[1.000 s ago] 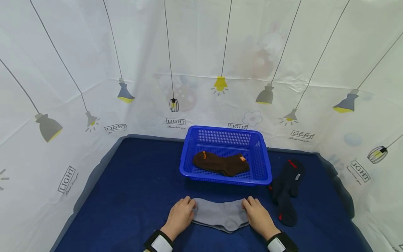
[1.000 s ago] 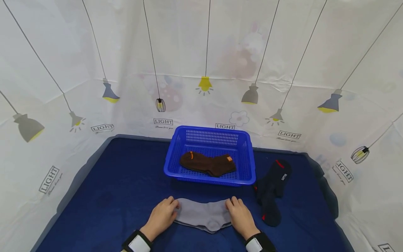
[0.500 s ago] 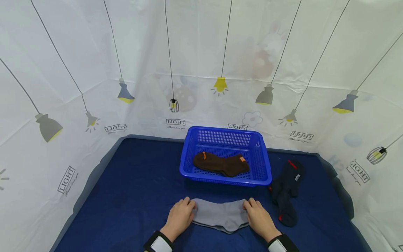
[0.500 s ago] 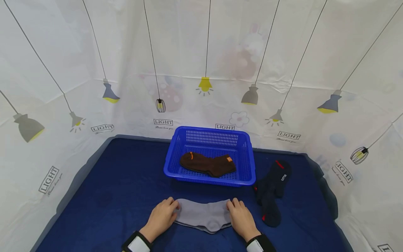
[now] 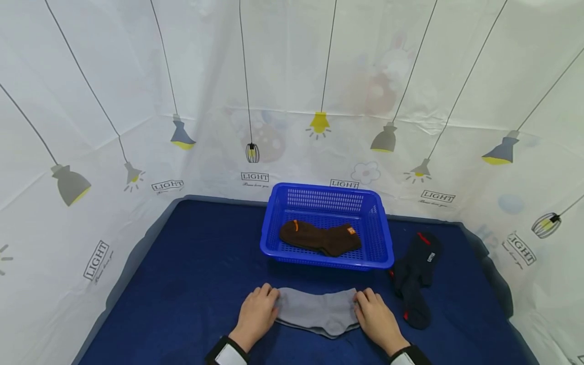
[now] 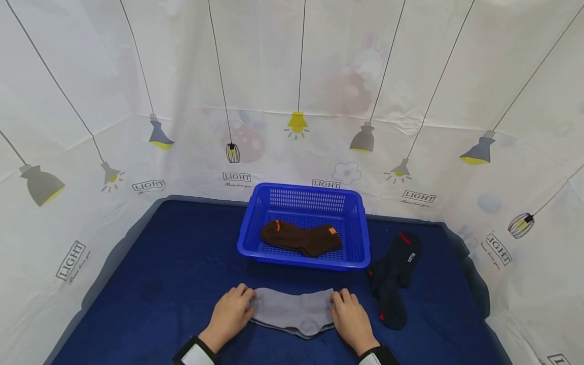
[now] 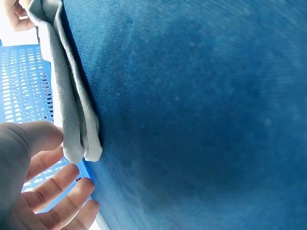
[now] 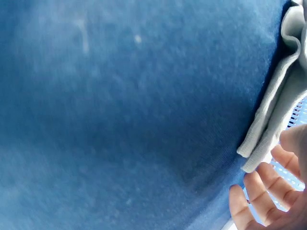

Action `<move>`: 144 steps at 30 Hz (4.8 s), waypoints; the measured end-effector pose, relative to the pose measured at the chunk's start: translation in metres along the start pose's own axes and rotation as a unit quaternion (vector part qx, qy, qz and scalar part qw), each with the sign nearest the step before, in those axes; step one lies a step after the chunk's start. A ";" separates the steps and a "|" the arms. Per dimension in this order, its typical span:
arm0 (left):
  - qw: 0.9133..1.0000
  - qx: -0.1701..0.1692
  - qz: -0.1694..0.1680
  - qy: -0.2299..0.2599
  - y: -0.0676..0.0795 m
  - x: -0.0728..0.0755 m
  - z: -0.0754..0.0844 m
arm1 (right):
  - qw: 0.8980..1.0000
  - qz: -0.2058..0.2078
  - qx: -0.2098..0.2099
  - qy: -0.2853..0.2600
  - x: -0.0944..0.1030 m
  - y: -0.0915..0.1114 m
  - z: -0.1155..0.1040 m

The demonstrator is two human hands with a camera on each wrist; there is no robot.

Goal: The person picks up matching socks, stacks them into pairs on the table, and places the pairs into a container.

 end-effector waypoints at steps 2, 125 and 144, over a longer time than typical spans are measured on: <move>1.000 0.004 0.005 -0.001 0.001 -0.001 -0.001 | 1.000 -0.009 -0.017 -0.005 -0.002 0.003 0.001; 0.997 -0.039 -0.062 -0.024 0.003 -0.022 0.016 | 0.981 -0.070 0.175 -0.035 -0.026 0.003 -0.072; 1.000 -0.013 0.006 0.002 0.001 -0.002 -0.001 | 0.997 -0.076 -0.001 0.024 -0.002 0.020 0.004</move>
Point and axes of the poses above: each hand's wrist, its own y-axis away from the middle knuckle, its own x-axis out of the back of the hand, z = x × y, the point moved 7 cm from there along -y, towards the middle knuckle, and after that the axes turned 11 degrees about x, right-handed, at the moved point
